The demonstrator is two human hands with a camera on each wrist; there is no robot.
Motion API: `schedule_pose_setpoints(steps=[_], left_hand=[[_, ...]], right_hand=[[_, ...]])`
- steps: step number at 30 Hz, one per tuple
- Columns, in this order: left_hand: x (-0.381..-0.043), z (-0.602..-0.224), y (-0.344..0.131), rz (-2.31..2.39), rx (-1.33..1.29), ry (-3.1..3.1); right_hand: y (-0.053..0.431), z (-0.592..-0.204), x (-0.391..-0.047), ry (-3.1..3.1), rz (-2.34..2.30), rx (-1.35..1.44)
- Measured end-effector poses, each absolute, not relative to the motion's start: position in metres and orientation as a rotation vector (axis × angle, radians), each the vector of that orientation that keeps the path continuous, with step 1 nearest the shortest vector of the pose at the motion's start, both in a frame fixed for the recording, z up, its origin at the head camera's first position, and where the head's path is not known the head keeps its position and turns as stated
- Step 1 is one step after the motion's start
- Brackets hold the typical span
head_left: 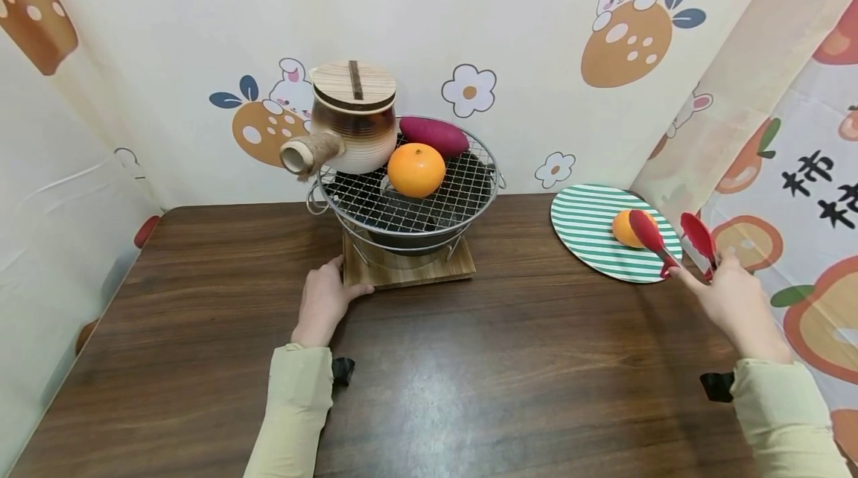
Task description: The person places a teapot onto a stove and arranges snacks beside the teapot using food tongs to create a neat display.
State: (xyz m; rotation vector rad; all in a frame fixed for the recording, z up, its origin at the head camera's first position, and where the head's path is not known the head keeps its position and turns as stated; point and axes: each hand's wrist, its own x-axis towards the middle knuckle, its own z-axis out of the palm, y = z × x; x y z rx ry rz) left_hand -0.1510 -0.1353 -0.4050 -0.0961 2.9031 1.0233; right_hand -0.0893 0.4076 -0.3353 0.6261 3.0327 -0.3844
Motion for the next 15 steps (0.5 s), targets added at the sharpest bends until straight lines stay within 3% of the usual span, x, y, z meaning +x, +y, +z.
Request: schedule_pose_setpoints(steps=[15], left_hand=[[-0.150,-0.404,-0.135,1.031,-0.094,2.905]], right_hand=[[0.413,-0.351,-0.086,2.954,-0.401,0.668]])
